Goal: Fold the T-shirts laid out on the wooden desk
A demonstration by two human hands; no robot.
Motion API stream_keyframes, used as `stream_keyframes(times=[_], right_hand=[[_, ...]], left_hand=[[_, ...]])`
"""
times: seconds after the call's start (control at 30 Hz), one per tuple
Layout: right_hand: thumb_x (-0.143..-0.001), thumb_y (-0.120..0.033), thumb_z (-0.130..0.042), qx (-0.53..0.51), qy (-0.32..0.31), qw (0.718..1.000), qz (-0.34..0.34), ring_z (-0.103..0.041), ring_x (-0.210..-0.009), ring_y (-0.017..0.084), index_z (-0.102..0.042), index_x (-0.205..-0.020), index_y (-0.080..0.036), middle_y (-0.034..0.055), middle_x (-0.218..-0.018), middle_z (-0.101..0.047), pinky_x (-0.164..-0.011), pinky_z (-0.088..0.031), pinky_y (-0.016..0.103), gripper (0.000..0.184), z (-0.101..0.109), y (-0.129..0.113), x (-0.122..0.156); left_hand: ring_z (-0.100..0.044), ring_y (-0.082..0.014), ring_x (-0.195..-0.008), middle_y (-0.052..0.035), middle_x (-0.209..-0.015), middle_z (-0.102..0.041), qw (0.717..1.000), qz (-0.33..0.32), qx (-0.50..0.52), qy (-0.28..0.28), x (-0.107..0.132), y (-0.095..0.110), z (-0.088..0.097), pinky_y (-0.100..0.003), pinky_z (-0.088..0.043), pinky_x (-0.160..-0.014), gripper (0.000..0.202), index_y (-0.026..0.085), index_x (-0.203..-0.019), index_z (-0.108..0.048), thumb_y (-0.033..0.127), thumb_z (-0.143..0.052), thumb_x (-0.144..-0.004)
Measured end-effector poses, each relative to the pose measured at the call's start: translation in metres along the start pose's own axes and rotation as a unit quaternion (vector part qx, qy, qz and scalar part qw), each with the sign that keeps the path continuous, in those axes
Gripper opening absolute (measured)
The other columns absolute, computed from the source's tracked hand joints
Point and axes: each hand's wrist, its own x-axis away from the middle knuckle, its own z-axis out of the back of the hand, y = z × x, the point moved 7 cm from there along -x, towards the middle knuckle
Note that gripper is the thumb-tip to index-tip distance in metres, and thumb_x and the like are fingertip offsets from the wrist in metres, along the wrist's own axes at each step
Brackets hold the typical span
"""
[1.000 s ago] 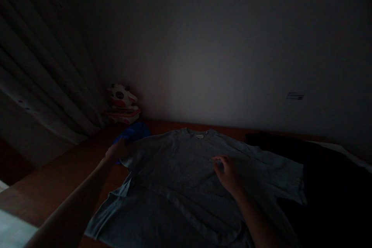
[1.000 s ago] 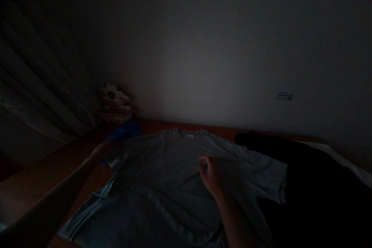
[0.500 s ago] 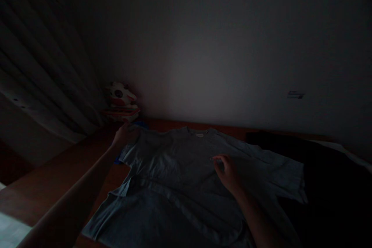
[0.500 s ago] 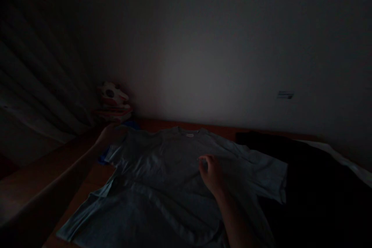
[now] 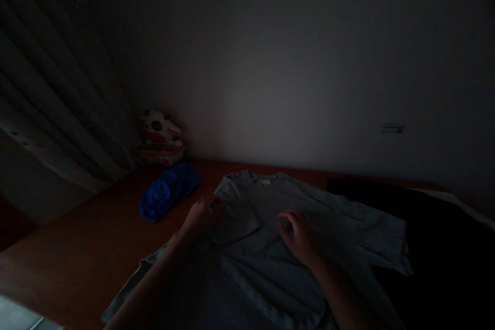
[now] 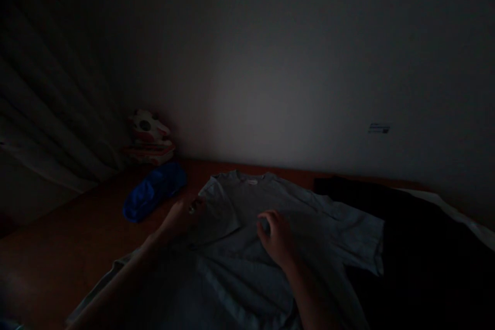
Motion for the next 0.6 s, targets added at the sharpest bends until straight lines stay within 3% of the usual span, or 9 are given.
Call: stream_keyframes(times=[0.13, 0.33, 0.5, 0.6], right_hand=[[-0.091, -0.028, -0.057, 0.006, -0.032, 0.999, 0.019, -0.066, -0.097, 0.024, -0.067, -0.099, -0.024, 0.0073, -0.100, -0.071, -0.092, -0.050, 0.041, 0.013, -0.004, -0.015, 0.001], [-0.093, -0.028, -0.056, 0.022, -0.077, 0.997, 0.016, -0.068, -0.092, 0.021, -0.067, -0.094, -0.025, 0.0043, -0.094, -0.073, -0.086, -0.051, 0.035, 0.012, -0.023, -0.029, 0.002], [-0.093, -0.046, -0.060, 0.070, -0.086, 0.992, -0.064, -0.070, -0.070, 0.023, -0.066, -0.076, -0.025, 0.0061, -0.075, -0.073, -0.067, -0.048, 0.032, 0.028, -0.048, -0.027, -0.011], [-0.089, -0.049, -0.064, 0.091, -0.094, 0.986, -0.101, -0.069, -0.063, 0.023, -0.065, -0.071, -0.025, 0.0056, -0.068, -0.072, -0.060, -0.044, 0.031, 0.030, -0.064, -0.027, -0.015]], left_hand=[[-0.068, -0.0251, -0.102, -0.0088, -0.105, -0.072, 0.998, -0.043, -0.039, -0.001, 0.015, -0.010, -0.021, -0.036, -0.052, -0.094, 0.027, 0.024, -0.099, -0.070, 0.040, -0.049, -0.094], [-0.068, -0.0240, -0.102, -0.0078, -0.106, -0.071, 0.997, -0.061, -0.045, -0.001, 0.015, -0.003, -0.023, -0.034, -0.052, -0.093, 0.022, 0.025, -0.100, -0.068, 0.035, -0.049, -0.094], [-0.067, -0.0237, -0.103, -0.0069, -0.109, -0.071, 0.997, -0.061, -0.045, -0.004, 0.014, -0.003, -0.024, -0.034, -0.052, -0.094, 0.020, 0.027, -0.101, -0.068, 0.034, -0.050, -0.094], [-0.067, -0.0238, -0.103, -0.0072, -0.111, -0.071, 0.997, -0.061, -0.037, -0.002, 0.015, -0.004, -0.025, -0.036, -0.052, -0.094, 0.021, 0.026, -0.103, -0.068, 0.033, -0.050, -0.094]])
